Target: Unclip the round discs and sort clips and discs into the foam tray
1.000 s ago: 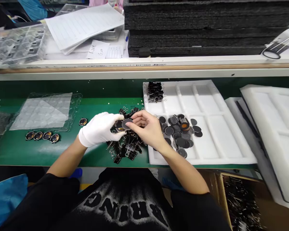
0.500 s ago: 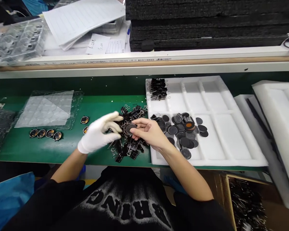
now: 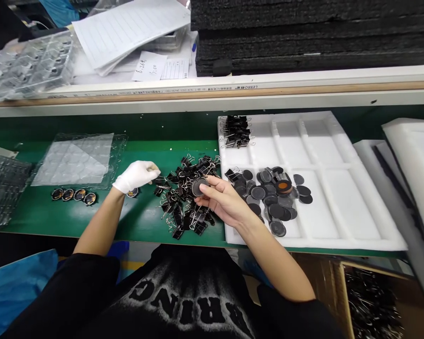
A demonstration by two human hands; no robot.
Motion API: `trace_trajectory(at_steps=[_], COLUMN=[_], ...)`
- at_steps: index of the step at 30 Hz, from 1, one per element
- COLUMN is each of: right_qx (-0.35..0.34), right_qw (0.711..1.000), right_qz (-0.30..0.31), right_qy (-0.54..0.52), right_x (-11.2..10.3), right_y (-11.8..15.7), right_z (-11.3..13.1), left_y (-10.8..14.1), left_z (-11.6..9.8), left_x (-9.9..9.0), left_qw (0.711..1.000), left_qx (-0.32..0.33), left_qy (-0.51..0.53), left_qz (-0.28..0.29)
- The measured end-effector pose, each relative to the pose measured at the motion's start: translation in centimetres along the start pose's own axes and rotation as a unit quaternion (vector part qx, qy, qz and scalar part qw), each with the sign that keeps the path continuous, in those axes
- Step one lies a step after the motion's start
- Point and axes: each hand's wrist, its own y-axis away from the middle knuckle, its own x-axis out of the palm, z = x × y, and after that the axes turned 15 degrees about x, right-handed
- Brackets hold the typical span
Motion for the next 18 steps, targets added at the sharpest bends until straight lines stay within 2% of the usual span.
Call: trace_trajectory(at_steps=[3,6,9,12,14,16,18], right_qx=[-0.029,-0.118,-0.192,-0.191,-0.198,-0.211,-0.206], right_qw=[0.998,0.975,0.922,0.892,0.895,0.911,0.935], right_qz=[-0.013,-0.021,-0.032,-0.029,-0.014,-0.002,-0.018], right_qy=[0.059,0.189,0.336,0.409,0.399,0.355,0.287], right_x=[-0.1,0.8,2.7,4.3,4.7,4.5,3.7], right_y=[0.2,0.1,-0.5,-1.7,-2.5,-3.1,-3.5], right_z=[0.1,0.2,0.0,-0.7,-1.3,-1.9,-2.3], left_y=[0.8,2.0,2.8,2.9,2.7,2.5,2.2], left_z=[0.0,-2.0,-5.4,-8.5,-9.8,-10.3,-10.4], left_x=[-1.2,-2.1,-2.0,-1.4,-1.0,-0.6,0.0], left_qw=[0.997,0.987,0.984,0.985,0.982,0.972,0.946], left_qx=[-0.015,0.001,0.023,0.061,0.097,0.133,0.161], left_qy=[0.002,-0.027,-0.054,-0.030,0.021,0.096,0.218], left_qz=[-0.070,-0.156,-0.166,-0.160,-0.162,-0.168,-0.179])
